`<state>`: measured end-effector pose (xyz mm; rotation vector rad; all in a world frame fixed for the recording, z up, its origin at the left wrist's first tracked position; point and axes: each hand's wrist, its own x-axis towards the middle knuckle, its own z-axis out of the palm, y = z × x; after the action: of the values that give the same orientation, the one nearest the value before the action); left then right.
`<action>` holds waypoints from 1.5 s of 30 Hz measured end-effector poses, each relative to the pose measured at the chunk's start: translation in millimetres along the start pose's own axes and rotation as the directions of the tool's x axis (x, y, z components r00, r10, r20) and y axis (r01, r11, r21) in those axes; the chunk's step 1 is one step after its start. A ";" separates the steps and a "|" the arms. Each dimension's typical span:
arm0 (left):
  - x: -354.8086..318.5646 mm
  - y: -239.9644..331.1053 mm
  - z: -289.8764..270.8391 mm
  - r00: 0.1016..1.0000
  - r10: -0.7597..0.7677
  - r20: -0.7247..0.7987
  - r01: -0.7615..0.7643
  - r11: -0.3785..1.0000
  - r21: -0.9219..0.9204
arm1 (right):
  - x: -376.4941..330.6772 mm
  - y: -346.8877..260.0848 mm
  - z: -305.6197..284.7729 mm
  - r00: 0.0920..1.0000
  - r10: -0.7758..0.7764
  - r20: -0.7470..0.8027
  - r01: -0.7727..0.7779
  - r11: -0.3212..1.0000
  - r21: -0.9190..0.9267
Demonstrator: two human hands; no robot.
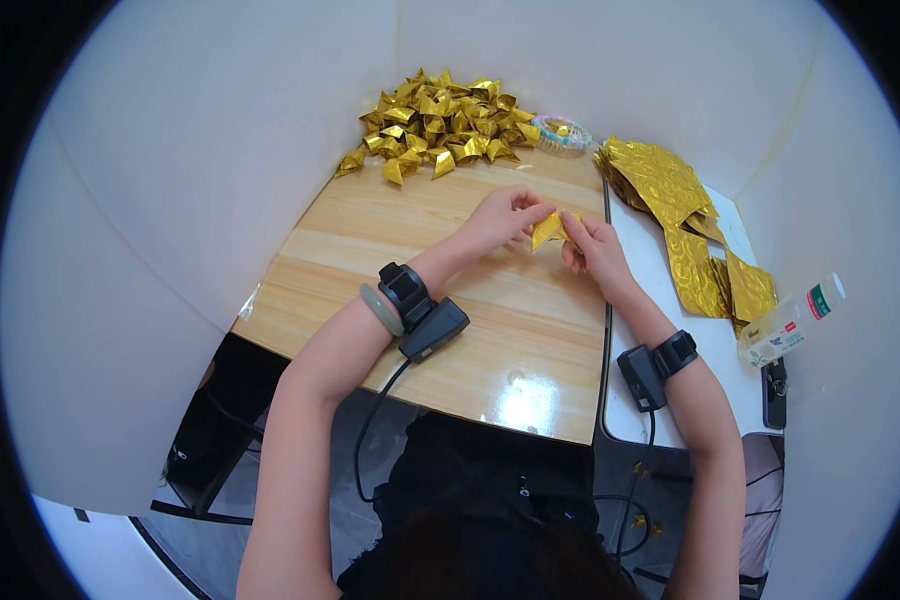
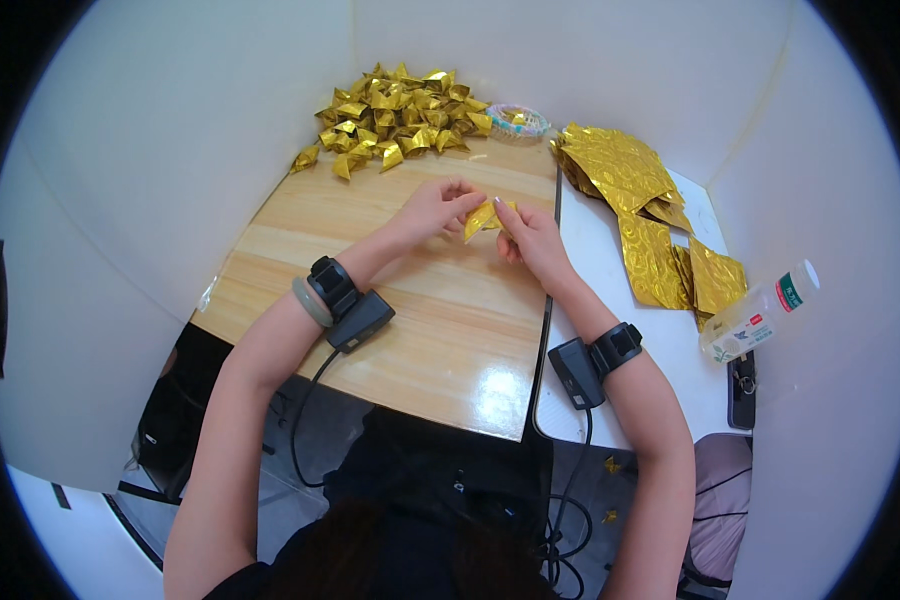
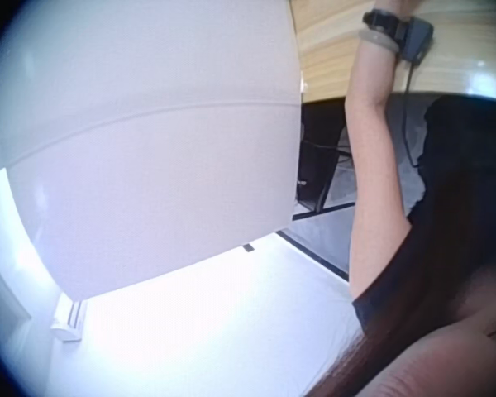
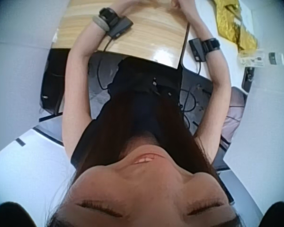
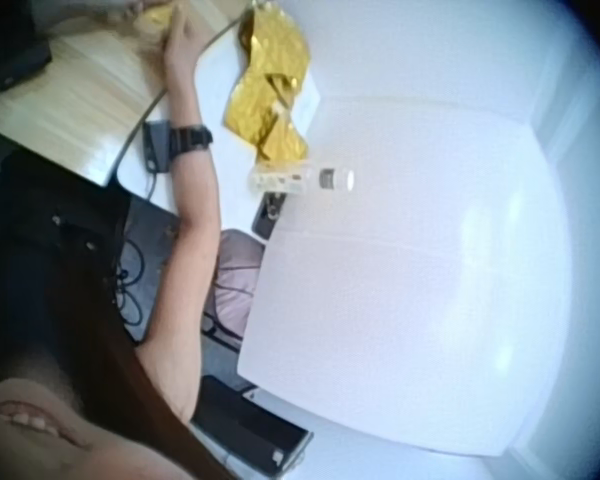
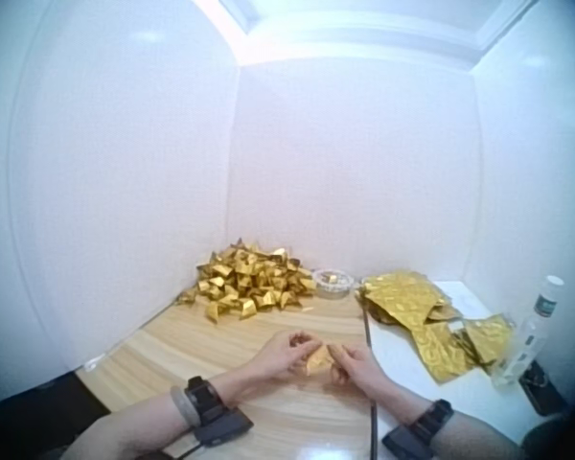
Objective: Folding square sheets of gold foil joss paper into traditional ingot shapes.
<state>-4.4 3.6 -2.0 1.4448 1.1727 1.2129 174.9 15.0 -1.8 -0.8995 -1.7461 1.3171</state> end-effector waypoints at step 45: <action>-4.4 4.4 -3.0 0.967 -0.097 0.234 0.163 0.944 -0.285 | 8.6 20.1 -15.9 0.953 0.017 0.303 -0.219 0.728 0.649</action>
<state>-7.2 -1.3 2.0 1.2133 0.8754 1.0597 186.7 33.9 -17.0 -0.4098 -1.2219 2.0619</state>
